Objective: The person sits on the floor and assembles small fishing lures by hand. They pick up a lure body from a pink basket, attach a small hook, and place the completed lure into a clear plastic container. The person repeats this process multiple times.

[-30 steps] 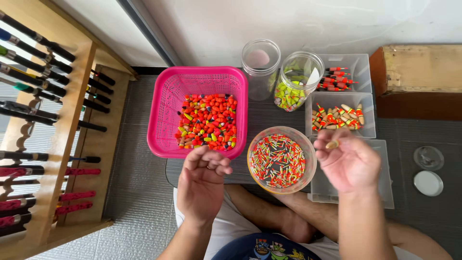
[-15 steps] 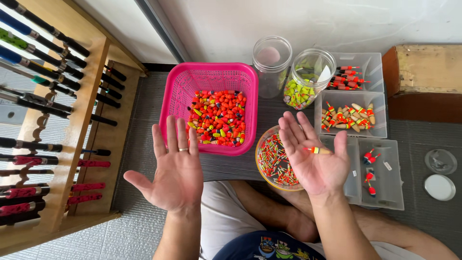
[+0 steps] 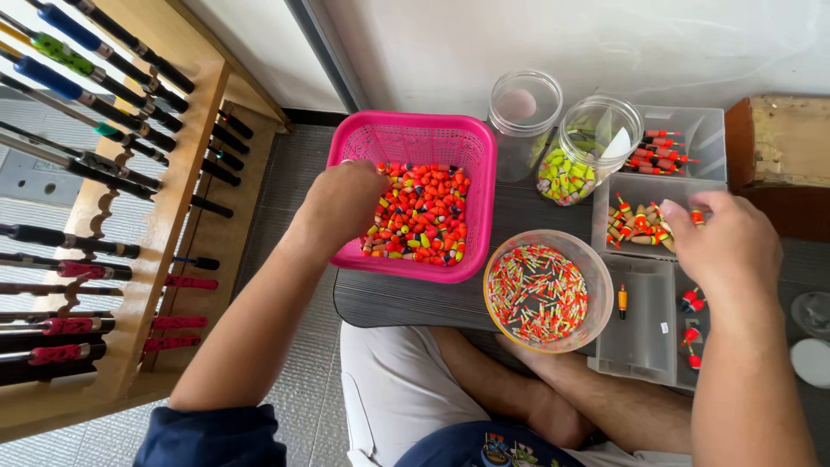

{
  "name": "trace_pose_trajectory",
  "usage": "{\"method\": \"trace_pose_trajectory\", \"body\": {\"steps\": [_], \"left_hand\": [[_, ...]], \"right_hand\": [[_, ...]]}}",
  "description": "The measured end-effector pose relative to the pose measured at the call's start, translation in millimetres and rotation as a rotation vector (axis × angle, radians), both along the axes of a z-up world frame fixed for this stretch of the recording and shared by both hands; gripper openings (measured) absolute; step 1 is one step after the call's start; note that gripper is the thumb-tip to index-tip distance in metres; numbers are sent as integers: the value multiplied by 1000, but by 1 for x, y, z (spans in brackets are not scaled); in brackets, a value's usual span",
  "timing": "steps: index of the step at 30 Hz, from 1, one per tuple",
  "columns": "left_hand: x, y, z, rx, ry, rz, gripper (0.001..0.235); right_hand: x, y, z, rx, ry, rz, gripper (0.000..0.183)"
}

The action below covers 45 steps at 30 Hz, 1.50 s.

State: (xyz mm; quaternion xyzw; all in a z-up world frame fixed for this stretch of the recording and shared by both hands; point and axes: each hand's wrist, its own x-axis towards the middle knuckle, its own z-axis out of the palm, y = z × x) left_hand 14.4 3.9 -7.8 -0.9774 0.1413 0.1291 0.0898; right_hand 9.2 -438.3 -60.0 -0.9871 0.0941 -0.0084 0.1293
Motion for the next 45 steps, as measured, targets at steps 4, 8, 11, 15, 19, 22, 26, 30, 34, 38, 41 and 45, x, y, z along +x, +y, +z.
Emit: {"method": "trace_pose_trajectory", "body": {"steps": [4,8,11,15,19,22,26,30,34,38,41,45], "left_hand": [[15,8,-30,128,52,-165,20],[18,7,-42,177,23,-230,19],[20,-3,-40,135,41,-195,20],[14,-5,-33,113,43,-155,20],[6,12,-21,-20,58,-153,19],[2,-9,-39,-132,199,-76,25],[8,-10,-32,-67,266,-58,26],[5,-26,-14,-123,313,-116,26],[7,-30,-19,-116,345,-135,25],[8,-25,-36,-104,319,-156,24],[8,-18,-47,-120,308,-182,23],[12,-21,-36,-33,337,-262,17]], "right_hand": [[-38,14,-7,-64,-344,124,35],[-70,76,13,532,-162,233,17],[-72,94,-6,421,61,555,21],[-72,120,-26,19,382,725,39],[-53,153,-6,-142,684,639,51],[-58,140,-9,-96,609,585,35],[-57,145,-18,-86,627,625,23],[-58,142,-30,-3,637,570,17],[-60,138,-22,-50,570,632,15],[-57,135,-18,-36,459,626,13],[-57,130,-28,-45,398,611,11],[-62,131,-28,-75,302,658,15]]}}
